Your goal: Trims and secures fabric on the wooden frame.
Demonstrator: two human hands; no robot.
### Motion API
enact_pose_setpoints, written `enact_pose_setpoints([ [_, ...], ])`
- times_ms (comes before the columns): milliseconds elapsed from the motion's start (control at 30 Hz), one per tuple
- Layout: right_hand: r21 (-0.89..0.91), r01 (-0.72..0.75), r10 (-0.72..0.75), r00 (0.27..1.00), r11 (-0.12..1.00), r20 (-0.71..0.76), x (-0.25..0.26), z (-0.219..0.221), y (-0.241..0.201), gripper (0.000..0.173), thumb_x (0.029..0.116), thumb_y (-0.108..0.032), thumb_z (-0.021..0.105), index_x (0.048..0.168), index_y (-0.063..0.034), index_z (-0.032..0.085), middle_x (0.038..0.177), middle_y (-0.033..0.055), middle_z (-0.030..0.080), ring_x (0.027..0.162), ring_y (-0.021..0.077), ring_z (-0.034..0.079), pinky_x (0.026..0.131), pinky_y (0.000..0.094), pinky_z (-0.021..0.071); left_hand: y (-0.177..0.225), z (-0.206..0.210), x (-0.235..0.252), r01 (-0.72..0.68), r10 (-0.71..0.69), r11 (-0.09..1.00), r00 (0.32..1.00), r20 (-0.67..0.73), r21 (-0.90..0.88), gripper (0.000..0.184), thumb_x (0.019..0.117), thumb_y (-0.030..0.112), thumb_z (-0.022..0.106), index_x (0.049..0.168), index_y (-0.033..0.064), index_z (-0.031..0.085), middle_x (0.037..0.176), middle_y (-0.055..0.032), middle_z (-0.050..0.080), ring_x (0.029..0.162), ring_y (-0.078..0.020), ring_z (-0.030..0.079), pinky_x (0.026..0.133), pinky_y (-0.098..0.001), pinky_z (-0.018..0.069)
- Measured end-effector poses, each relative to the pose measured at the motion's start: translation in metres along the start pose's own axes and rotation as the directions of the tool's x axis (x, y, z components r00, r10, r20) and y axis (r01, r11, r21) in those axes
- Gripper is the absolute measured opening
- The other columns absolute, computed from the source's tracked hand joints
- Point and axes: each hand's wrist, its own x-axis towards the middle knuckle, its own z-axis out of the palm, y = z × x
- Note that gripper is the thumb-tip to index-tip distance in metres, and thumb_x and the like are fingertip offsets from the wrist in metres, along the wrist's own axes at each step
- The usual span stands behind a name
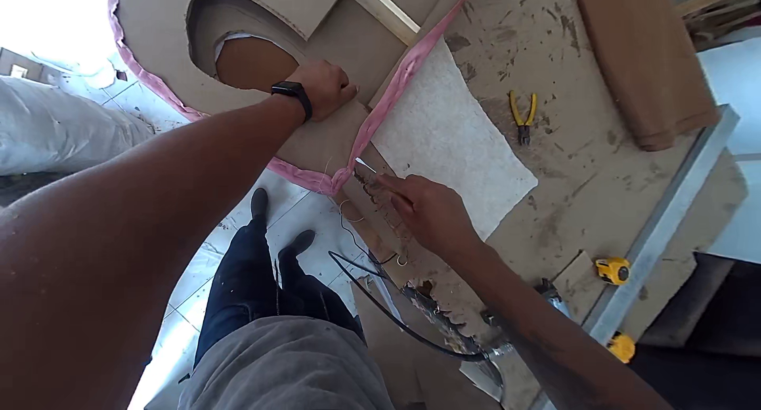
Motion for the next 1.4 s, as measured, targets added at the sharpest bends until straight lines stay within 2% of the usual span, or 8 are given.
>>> enact_pose_setpoints([
  [200,-0.130,-0.017,0.016,1.000,0.991,-0.008,0.000,0.000,-0.028,0.039,0.1043,-0.026,0.052,0.141,-0.0300,0.063,0.087,0.0060,0.065,0.064,0.0237,0.064,0.050,0.0440,0.0513,0.006,0.003,-0.003,-0.008,0.008,0.998,1.000,0.012,0.064,0.063,0.1069,0.055,0.022,0.087,0.0141,0.064,0.081,-0.0113,0.067,0.084,-0.0338,0.070,0.066,-0.0592,0.0526],
  [300,0.291,-0.176,0.199,0.979,0.941,-0.052,-0.013,0.037,-0.033,0.039,0.1074,-0.031,0.052,0.145,-0.0309,0.060,0.099,0.0010,0.071,0.069,0.0159,0.065,0.059,0.0394,0.0557,0.007,0.005,-0.002,-0.016,0.016,0.998,1.000,0.006,0.067,0.063,0.1075,0.053,0.021,0.087,0.0136,0.065,0.082,-0.0119,0.067,0.085,-0.0346,0.070,0.067,-0.0591,0.0524],
  [367,0.749,-0.237,0.329,0.944,0.619,0.026,-0.022,0.068,-0.038,0.041,0.1084,-0.030,0.052,0.149,-0.0329,0.057,0.091,0.0012,0.069,0.051,0.0134,0.050,0.044,0.0311,0.0442,0.005,0.002,-0.002,-0.010,0.009,0.998,1.000,0.021,0.060,0.062,0.1078,0.052,0.021,0.087,0.0136,0.064,0.082,-0.0118,0.067,0.084,-0.0343,0.069,0.067,-0.0593,0.0521],
  [433,0.981,-0.194,0.302,0.936,0.022,0.178,-0.032,0.097,-0.045,0.042,0.1110,-0.032,0.044,0.152,-0.0321,0.051,0.071,0.0029,0.049,0.041,0.0094,0.032,0.034,0.0230,0.0296,0.004,0.004,-0.003,-0.005,0.004,0.999,1.000,0.022,0.050,0.061,0.1080,0.053,0.022,0.084,0.0139,0.063,0.081,-0.0109,0.066,0.082,-0.0332,0.069,0.066,-0.0587,0.0516],
  [500,0.974,-0.151,0.234,0.954,-0.169,0.188,-0.041,0.110,-0.044,0.043,0.1113,-0.038,0.040,0.153,-0.0355,0.047,0.068,0.0009,0.044,0.041,0.0075,0.029,0.034,0.0209,0.0265,0.005,0.005,-0.001,0.002,-0.003,0.999,1.000,0.006,0.044,0.061,0.1077,0.053,0.024,0.083,0.0135,0.064,0.080,-0.0112,0.066,0.082,-0.0333,0.069,0.066,-0.0596,0.0518],
  [667,0.704,-0.153,0.261,0.964,0.693,-0.048,-0.060,0.076,-0.043,0.040,0.1075,-0.039,0.051,0.147,-0.0383,0.057,0.093,-0.0041,0.068,0.065,0.0102,0.058,0.056,0.0339,0.0517,0.008,0.002,0.000,0.033,-0.033,0.999,0.999,-0.012,0.034,0.062,0.1066,0.056,0.026,0.083,0.0131,0.063,0.078,-0.0120,0.065,0.079,-0.0341,0.068,0.066,-0.0613,0.0509],
  [767,0.394,-0.109,0.142,0.988,0.913,-0.056,-0.065,0.061,-0.044,0.037,0.1066,-0.042,0.052,0.143,-0.0429,0.060,0.089,-0.0054,0.065,0.072,0.0099,0.061,0.060,0.0357,0.0530,0.009,0.002,-0.002,0.057,-0.057,0.998,0.998,-0.012,0.037,0.061,0.1058,0.057,0.027,0.082,0.0130,0.063,0.079,-0.0125,0.065,0.079,-0.0349,0.067,0.065,-0.0616,0.0503],
  [1400,-0.221,0.023,0.032,0.970,0.975,0.242,-0.012,-0.015,-0.090,0.038,0.1037,-0.024,0.053,0.141,-0.0261,0.062,0.084,0.0088,0.065,0.065,0.0269,0.065,0.050,0.0432,0.0513,0.004,0.004,-0.001,0.015,-0.015,0.999,1.000,0.000,0.032,0.060,0.1056,0.054,0.025,0.085,0.0127,0.064,0.084,-0.0129,0.067,0.086,-0.0355,0.069,0.067,-0.0602,0.0519],
])
